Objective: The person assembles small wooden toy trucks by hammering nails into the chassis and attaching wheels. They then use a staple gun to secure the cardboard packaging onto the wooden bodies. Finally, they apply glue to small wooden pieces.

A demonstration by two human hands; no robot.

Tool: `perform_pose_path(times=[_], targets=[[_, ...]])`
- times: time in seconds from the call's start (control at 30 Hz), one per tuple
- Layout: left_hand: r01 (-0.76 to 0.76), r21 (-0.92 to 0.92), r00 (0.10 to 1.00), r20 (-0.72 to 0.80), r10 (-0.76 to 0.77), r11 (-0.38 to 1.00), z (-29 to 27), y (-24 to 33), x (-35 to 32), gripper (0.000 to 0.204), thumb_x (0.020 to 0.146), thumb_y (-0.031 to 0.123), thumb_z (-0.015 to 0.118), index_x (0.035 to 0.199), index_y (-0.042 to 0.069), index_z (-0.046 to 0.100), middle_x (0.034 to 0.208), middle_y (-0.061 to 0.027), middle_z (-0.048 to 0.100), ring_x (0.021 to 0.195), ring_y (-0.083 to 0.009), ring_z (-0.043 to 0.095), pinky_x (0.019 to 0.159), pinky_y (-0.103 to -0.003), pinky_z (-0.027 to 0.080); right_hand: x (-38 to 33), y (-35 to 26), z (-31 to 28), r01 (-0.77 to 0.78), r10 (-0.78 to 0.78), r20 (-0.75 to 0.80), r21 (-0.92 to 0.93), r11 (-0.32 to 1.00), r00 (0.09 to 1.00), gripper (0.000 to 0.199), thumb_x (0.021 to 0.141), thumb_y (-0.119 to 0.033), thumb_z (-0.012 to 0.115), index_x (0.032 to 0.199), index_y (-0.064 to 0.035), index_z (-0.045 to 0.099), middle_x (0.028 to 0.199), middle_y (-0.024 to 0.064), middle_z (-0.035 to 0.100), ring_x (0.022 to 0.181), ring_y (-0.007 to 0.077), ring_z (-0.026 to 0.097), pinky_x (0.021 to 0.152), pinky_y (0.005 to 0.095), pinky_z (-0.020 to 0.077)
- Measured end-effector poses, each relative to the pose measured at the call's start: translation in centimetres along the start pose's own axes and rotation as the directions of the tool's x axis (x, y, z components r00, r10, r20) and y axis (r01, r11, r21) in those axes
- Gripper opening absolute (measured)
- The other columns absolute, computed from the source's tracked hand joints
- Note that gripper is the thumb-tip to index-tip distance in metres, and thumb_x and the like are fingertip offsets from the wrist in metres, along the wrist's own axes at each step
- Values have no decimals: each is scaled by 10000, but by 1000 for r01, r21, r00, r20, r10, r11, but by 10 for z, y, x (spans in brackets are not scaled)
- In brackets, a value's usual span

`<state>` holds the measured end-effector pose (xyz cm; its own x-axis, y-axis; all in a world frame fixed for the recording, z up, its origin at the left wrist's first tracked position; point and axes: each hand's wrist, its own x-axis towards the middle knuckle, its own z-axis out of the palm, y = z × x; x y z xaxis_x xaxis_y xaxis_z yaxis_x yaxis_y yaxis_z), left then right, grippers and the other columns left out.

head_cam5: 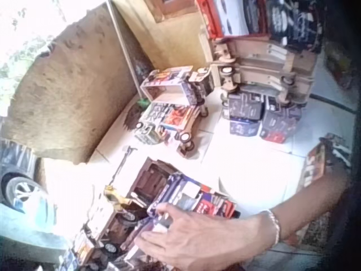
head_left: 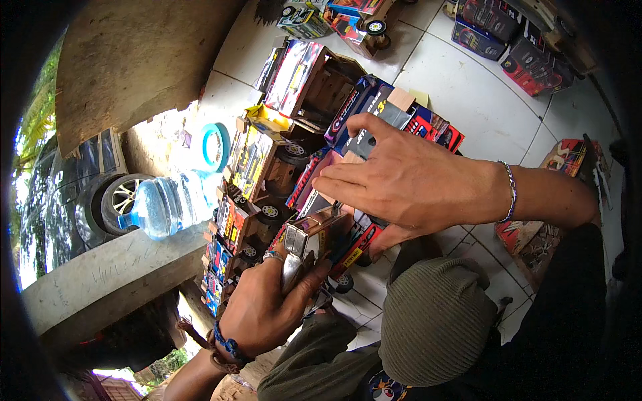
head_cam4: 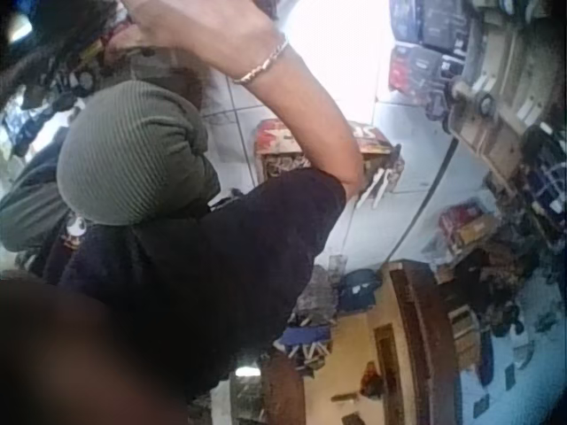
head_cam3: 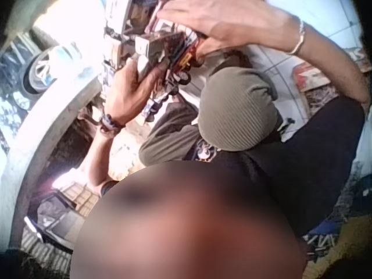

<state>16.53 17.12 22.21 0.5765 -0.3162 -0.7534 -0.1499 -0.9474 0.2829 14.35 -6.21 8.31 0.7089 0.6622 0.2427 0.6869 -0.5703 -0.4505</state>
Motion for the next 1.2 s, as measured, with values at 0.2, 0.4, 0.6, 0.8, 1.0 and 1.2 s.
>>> perform_pose_path(times=[0.2,0.4,0.6,0.8,1.0,1.2], targets=[[-85,-15,996,-34,84,996,1,-1,1,412,997,257,671,1295,-14,583,926,-286,712,893,-466,701,753,-476,542,0,-1,-2,4,-4,8,-3,1000,1000,948,774,-575,798,1423,56,514,1364,160,631,1272,223,609,1166,546,267],[7,36,999,-41,-6,999,0,6,-1,357,994,245,674,1220,-19,595,944,-300,704,908,-478,692,740,-494,535,2,-3,-1,-13,13,-1,0,1000,1000,955,743,-572,816,1410,47,526,1360,149,633,1258,220,615,1161,542,276],[-22,13,995,-98,24,1000,9,9,-1,353,993,256,672,1189,-14,555,902,-316,691,893,-498,679,718,-527,524,1,-2,0,-13,12,-25,-7,1000,1000,940,729,-562,825,1398,33,537,1347,142,641,1258,212,611,1146,531,284],[92,48,984,-160,-83,995,22,10,0,350,1004,272,678,1234,12,628,815,-190,708,698,-297,681,674,-430,519,3,-4,-2,-24,25,-27,40,999,999,958,674,-556,849,1381,19,554,1366,132,637,1284,213,597,1154,536,258],[11,-36,949,-316,-22,999,41,0,8,366,963,313,722,1195,34,670,765,-221,702,691,-338,698,668,-443,541,4,-5,-2,-51,53,-39,48,998,998,1055,616,-538,881,1447,-9,504,1397,134,628,1321,228,588,1163,529,250],[-39,-2,889,-456,34,999,55,-8,12,394,891,363,777,990,-13,714,706,-271,681,673,-443,696,609,-509,557,3,-3,4,-30,30,-103,2,1000,994,1094,586,-520,908,1472,-29,493,1409,119,630,1303,212,600,1172,503,244]])
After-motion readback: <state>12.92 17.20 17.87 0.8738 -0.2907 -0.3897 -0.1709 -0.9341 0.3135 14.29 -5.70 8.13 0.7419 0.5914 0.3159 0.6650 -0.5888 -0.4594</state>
